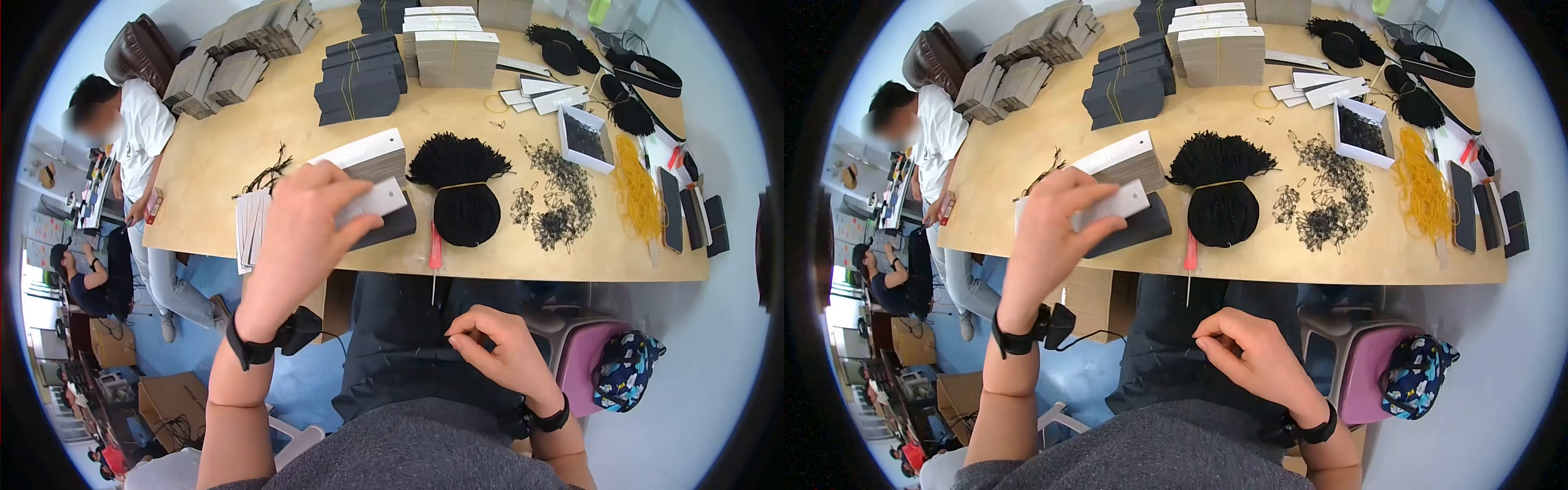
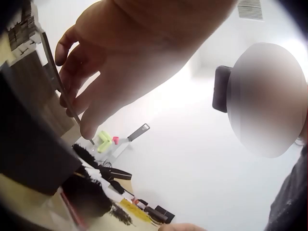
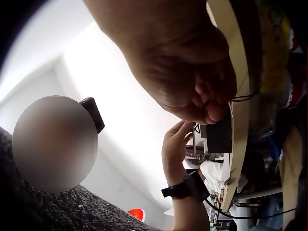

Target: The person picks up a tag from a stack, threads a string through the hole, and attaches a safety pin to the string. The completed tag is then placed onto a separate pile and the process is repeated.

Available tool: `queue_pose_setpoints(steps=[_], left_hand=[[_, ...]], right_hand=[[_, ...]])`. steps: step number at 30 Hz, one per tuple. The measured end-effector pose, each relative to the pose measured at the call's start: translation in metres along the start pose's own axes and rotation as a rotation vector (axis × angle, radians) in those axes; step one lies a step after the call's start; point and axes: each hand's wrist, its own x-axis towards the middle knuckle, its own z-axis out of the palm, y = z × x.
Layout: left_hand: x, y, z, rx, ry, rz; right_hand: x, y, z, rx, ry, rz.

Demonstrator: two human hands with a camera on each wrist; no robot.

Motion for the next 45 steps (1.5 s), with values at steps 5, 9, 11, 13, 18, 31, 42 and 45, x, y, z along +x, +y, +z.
queue_pose_setpoints(steps=[5,9,11,13,18,31,42,45], left_hand=[[-0.01,-0.006,0.023,-0.07,-0.034,-0.015],[-0.008,-0.01,0.023,-0.2,-0.084,-0.113],[-0.01,-0.011,0.022,-0.216,-0.095,-0.122],[-0.01,-0.008,0.019,-0.214,-0.015,-0.103],[-0.045,0.032,0.005,-0.162,0.095,-0.065],[-0.115,0.038,0.097,-0.544,0.055,-0.092],[-0.121,0.038,0.107,-0.527,0.09,-0.09],[-0.118,0.037,0.12,-0.575,0.106,-0.142]], right_hand=[[0.002,0.001,0.003,-0.016,-0.03,-0.004],[-0.003,0.003,0.004,-0.017,-0.014,-0.015],[-0.005,0.003,0.005,-0.016,-0.005,-0.02],[-0.007,0.003,0.006,-0.03,-0.016,-0.017],[-0.012,-0.002,0.001,-0.032,0.031,-0.007],[-0.013,0.006,0.0,-0.003,0.088,0.063],[-0.004,0.004,0.009,-0.056,0.052,0.047],[0.003,0.007,0.015,-0.078,0.098,0.018]])
